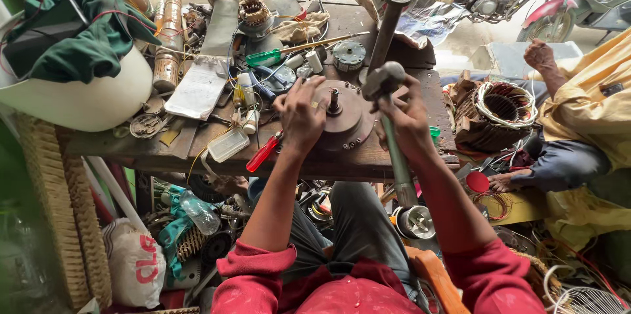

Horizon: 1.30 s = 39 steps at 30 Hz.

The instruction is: The person uses a hammer and screwdriver to adjust and secure wires on a circular electrical component, likely a motor or fan part. They repeatedly tap the component and manipulate the wires while seated at a cluttered workbench.

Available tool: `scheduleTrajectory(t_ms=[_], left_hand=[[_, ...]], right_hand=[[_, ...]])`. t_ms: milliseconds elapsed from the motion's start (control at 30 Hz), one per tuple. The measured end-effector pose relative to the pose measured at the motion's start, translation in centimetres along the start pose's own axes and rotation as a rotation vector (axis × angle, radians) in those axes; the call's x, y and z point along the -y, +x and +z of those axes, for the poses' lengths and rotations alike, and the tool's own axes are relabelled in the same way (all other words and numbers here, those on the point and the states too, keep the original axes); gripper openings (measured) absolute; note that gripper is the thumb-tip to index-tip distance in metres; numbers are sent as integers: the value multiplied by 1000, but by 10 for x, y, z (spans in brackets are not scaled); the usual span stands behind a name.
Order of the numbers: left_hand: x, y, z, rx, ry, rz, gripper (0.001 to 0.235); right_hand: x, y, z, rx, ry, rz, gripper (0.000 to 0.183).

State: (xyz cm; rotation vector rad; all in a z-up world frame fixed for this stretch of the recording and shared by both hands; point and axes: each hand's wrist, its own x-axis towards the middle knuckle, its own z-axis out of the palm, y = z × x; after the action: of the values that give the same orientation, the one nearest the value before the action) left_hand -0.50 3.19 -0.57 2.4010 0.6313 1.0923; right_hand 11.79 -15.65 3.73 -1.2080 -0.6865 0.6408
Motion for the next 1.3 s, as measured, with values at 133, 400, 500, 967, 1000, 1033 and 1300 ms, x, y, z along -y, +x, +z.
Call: scheduleTrajectory(t_ms=[133,400,500,967,1000,1033,1300], left_hand=[[4,6,-3,374,-711,-86,44],[9,16,5,222,-420,234,21],[7,18,1,245,-462,168,19],[5,-4,0,-21,-815,117,22],[3,-10,3,-58,-1043,26,25],[2,-13,7,-93,-1269,-71,27],[-14,-39,16,117,-2288,-287,26]], right_hand=[[-4,-32,-8,-56,-24,-19,54],[-41,-72,-14,-138,80,-46,53],[-51,-82,-15,-211,101,69,53],[-85,-105,1,-246,253,33,22],[-85,-109,1,-259,204,4,21],[-86,-110,1,-255,205,-57,23],[-72,-104,15,-107,-102,-526,28]])
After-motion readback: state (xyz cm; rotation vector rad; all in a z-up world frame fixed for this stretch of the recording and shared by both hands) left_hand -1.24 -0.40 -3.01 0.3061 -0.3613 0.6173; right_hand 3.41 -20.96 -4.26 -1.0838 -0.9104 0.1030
